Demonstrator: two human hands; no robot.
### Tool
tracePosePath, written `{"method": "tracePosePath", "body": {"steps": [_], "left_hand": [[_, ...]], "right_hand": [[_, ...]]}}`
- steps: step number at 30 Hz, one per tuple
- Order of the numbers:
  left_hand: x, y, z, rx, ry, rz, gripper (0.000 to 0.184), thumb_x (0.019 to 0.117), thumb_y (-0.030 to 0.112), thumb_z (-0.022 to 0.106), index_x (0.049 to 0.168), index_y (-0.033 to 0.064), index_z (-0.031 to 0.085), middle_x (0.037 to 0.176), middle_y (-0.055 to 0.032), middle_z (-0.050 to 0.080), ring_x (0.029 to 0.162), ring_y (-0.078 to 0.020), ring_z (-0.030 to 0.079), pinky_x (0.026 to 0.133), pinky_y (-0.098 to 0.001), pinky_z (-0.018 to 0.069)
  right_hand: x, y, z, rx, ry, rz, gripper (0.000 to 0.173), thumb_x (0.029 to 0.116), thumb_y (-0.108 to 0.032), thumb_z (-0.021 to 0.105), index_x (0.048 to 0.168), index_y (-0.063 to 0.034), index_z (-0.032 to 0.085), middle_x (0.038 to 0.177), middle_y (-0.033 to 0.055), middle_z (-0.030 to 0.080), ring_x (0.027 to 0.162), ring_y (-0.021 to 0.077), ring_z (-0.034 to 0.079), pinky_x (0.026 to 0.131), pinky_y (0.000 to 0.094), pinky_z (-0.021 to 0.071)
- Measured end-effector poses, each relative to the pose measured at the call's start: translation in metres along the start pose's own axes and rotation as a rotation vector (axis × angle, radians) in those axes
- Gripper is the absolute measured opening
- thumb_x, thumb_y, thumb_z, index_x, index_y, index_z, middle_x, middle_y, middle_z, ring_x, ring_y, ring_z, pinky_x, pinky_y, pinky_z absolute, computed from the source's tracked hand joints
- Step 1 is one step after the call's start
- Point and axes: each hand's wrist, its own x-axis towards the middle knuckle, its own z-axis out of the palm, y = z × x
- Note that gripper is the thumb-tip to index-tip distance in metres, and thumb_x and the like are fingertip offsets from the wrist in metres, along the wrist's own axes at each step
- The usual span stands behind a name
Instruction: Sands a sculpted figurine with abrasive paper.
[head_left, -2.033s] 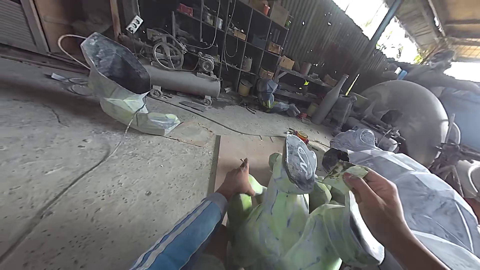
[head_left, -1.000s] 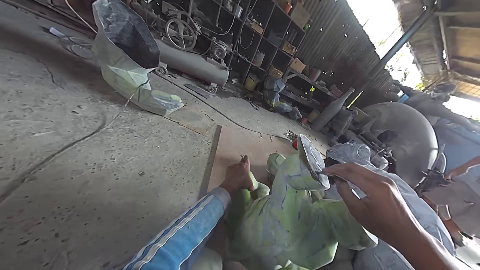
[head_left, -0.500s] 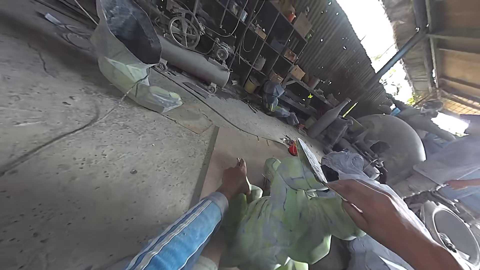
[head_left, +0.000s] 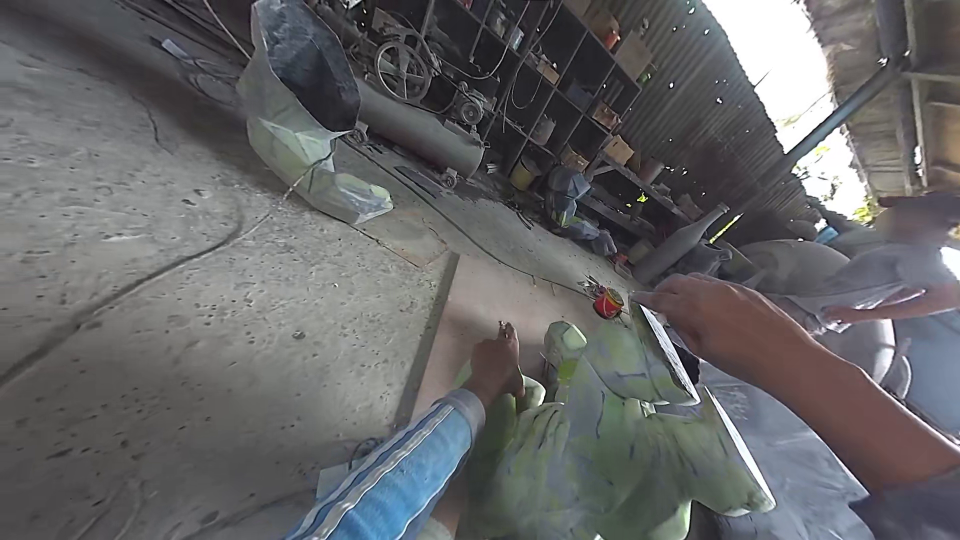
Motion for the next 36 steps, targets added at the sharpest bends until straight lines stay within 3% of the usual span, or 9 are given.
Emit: {"method": "tracePosePath", "body": {"steps": [3,5,10,17,22,26,29,33,36], "left_hand": [[0.0,0.001,-0.001,0.005,0.001,0.013,0.135,0.0521,0.047,0.091,0.161,0.0068,0.023,0.12,-0.0169,0.069,0.097,-0.0351,0.07,0.075,-0.0534,0.0569],[0.0,0.002,-0.004,-0.004,-0.017,0.021,0.132,0.054,0.046,0.093,0.161,0.006,0.025,0.137,-0.0178,0.061,0.101,-0.0363,0.069,0.077,-0.0551,0.0567],[0.008,-0.004,0.0,-0.006,-0.002,0.022,0.13,0.0532,0.047,0.093,0.159,0.0075,0.029,0.136,-0.0173,0.062,0.098,-0.0361,0.07,0.074,-0.0556,0.0565],[0.017,-0.017,0.006,-0.001,0.022,0.022,0.138,0.0488,0.053,0.093,0.162,0.0092,0.026,0.149,-0.0125,0.054,0.099,-0.0338,0.07,0.074,-0.0548,0.0583],[0.015,-0.024,0.005,-0.014,0.043,0.042,0.132,0.0486,0.052,0.093,0.159,0.01,0.033,0.145,-0.0093,0.059,0.098,-0.0312,0.071,0.074,-0.0542,0.0581],[0.017,-0.029,0.007,-0.014,0.063,0.059,0.132,0.0461,0.053,0.093,0.157,0.0114,0.035,0.126,-0.0116,0.068,0.092,-0.0312,0.071,0.072,-0.0544,0.0575],[0.017,-0.031,0.007,-0.018,0.057,0.055,0.133,0.0456,0.054,0.092,0.158,0.0113,0.035,0.134,-0.0104,0.065,0.095,-0.0312,0.071,0.073,-0.0548,0.0577],[0.011,-0.032,0.003,-0.025,0.058,0.038,0.129,0.0472,0.054,0.092,0.156,0.0103,0.038,0.139,-0.0097,0.062,0.097,-0.0313,0.071,0.074,-0.0542,0.0576],[0.007,-0.03,0.002,-0.038,0.058,0.018,0.13,0.0492,0.052,0.093,0.158,0.0095,0.035,0.139,-0.0112,0.062,0.099,-0.0337,0.071,0.077,-0.0569,0.0575]], "right_hand": [[0.018,0.0,0.003,-0.081,-0.131,0.036,0.035,0.0955,-0.01,0.065,0.125,-0.028,0.073,0.108,0.0025,0.068,0.101,0.0227,0.068,0.081,0.0411,0.0594],[0.021,-0.008,0.002,-0.114,-0.219,0.076,0.03,0.0957,-0.012,0.066,0.118,-0.0293,0.076,0.106,0.0022,0.067,0.101,0.0233,0.066,0.079,0.0411,0.0584],[0.003,-0.044,-0.012,-0.13,-0.21,0.065,0.019,0.0883,-0.012,0.074,0.104,-0.0222,0.078,0.106,0.0038,0.067,0.099,0.0252,0.066,0.074,0.0416,0.0589],[-0.036,-0.073,-0.016,-0.19,-0.07,-0.008,0.029,0.085,-0.007,0.076,0.112,-0.0165,0.073,0.11,0.0082,0.066,0.101,0.0273,0.066,0.075,0.0386,0.0593],[-0.064,-0.086,0.003,-0.184,0.088,-0.013,0.032,0.0902,0.0,0.062,0.12,-0.0099,0.068,0.111,0.0125,0.066,0.098,0.0299,0.067,0.074,0.0398,0.0594],[-0.081,-0.091,0.017,-0.178,0.17,-0.003,0.041,0.0933,-0.001,0.056,0.132,-0.0105,0.064,0.123,0.0145,0.067,0.107,0.0324,0.068,0.079,0.0411,0.0607],[-0.094,-0.086,0.026,-0.178,0.217,-0.042,0.043,0.0952,-0.002,0.052,0.135,-0.0127,0.062,0.128,0.0134,0.067,0.115,0.0318,0.067,0.087,0.0419,0.06],[-0.103,-0.066,0.029,0.129,0.355,0.015,0.035,0.0986,-0.016,0.052,0.128,-0.0255,0.07,0.118,0.0032,0.072,0.112,0.0224,0.069,0.091,0.0414,0.06],[-0.089,-0.055,0.017,0.427,0.488,0.18,0.033,0.098,-0.021,0.051,0.12,-0.024,0.075,0.113,-0.0064,0.071,0.103,0.0066,0.068,0.084,0.0306,0.0609]]}}
